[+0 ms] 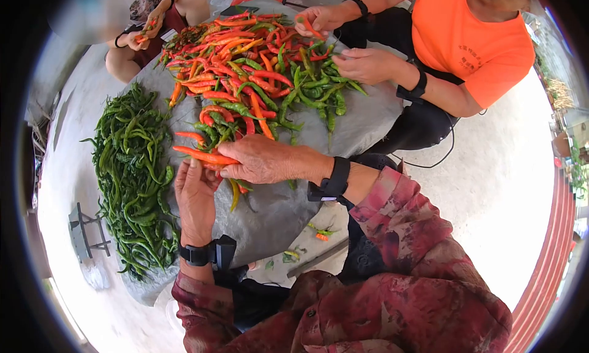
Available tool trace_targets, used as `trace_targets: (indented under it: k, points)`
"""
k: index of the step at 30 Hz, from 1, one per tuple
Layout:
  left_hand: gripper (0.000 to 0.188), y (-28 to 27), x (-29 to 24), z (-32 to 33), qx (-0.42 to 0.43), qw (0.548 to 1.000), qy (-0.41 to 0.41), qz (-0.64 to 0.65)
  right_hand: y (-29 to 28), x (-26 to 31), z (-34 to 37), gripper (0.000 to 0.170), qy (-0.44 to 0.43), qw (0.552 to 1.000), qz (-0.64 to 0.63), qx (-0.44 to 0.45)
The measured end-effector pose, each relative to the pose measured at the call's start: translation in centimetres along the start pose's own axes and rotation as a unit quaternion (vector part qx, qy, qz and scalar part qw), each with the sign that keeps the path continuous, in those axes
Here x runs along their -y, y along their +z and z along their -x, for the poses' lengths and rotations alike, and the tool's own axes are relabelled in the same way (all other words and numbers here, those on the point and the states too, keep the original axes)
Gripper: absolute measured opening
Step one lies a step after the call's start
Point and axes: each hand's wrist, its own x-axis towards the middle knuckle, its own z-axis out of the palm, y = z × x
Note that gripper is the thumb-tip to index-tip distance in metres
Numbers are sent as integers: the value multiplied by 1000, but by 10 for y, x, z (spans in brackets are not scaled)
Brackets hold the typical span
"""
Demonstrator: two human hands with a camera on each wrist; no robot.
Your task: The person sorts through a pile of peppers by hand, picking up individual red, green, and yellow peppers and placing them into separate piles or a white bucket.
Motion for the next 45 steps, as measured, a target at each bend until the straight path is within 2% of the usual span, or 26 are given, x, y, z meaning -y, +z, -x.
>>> trace_targets:
  k: [2,3,4,5,6,7,9,11,12,13,14,16,18,20,21,24,28,30,32,34,36,37,39,40,42,45]
  points:
    - [12,-2,-4,0,-45,998,42,24,-8,4,-1,28,10,998,0,68]
    - [14,-14,-4,-5,-62,996,57,16,-7,0,0,28,12,998,5,63]
    - [17,-16,-11,-6,-82,995,55,23,-3,-8,3,28,-25,998,15,58]
    - [21,-36,-9,-13,-67,994,73,39,-6,-11,6,27,-60,996,29,54]
    - [22,-46,-12,-18,-66,994,81,33,-11,-9,7,27,-51,997,45,46]
    - [24,-28,-20,-13,-143,986,85,21,-18,-8,7,28,-33,999,23,37]
    - [30,-33,-20,-9,-99,994,43,-26,-27,-7,7,28,-8,1000,17,18]
    - [33,-23,-17,-8,-60,997,14,-54,-31,-9,5,28,21,998,-33,-57]
    - [35,-8,-13,-4,-43,985,22,-164,-31,-6,5,28,23,997,-21,-64]
    - [37,3,-11,-1,-28,961,32,-273,-31,0,4,29,39,994,-81,-69]
    - [37,10,-8,1,-19,962,37,-270,-28,3,4,29,54,986,-142,-74]
    - [36,17,-6,5,-50,925,152,-345,-16,-4,2,28,2,998,-37,-49]
    - [35,7,-3,5,-7,930,123,-345,-3,-3,3,28,-3,999,-40,-22]
    - [33,7,5,5,-54,970,104,-211,11,0,2,27,-52,998,-21,-6]
    - [31,10,3,6,-45,984,87,-148,12,5,2,27,-24,999,-2,22]
    - [30,6,-4,6,-44,993,60,-94,19,4,-3,26,-30,998,43,24]
    - [31,12,-11,6,-97,989,60,-96,19,9,-4,26,-60,997,43,11]
    - [33,0,-7,1,-109,988,58,-96,4,18,-2,22,-57,992,113,6]
    - [33,-6,-9,-1,-79,985,57,-146,-9,19,-6,19,-51,988,44,-139]
    - [36,-4,-5,-3,-79,987,13,-138,-32,13,-10,19,-4,964,39,-263]
    - [37,-3,-1,-2,-63,988,-15,-138,-45,-11,-13,20,14,943,110,-314]
    - [38,-2,4,-4,-60,987,-4,-151,-42,-24,-14,20,13,944,108,-312]
    - [44,-1,4,-3,-48,982,26,-182,-38,-38,-14,24,30,908,267,-321]
    - [44,1,3,-2,-47,982,24,-183,-38,-40,-13,24,33,908,267,-322]
    - [43,3,1,-1,-103,946,120,-282,-38,-40,-17,28,125,949,230,-177]
    - [41,5,-6,2,-99,941,121,-299,-32,-36,-21,28,158,942,266,-128]
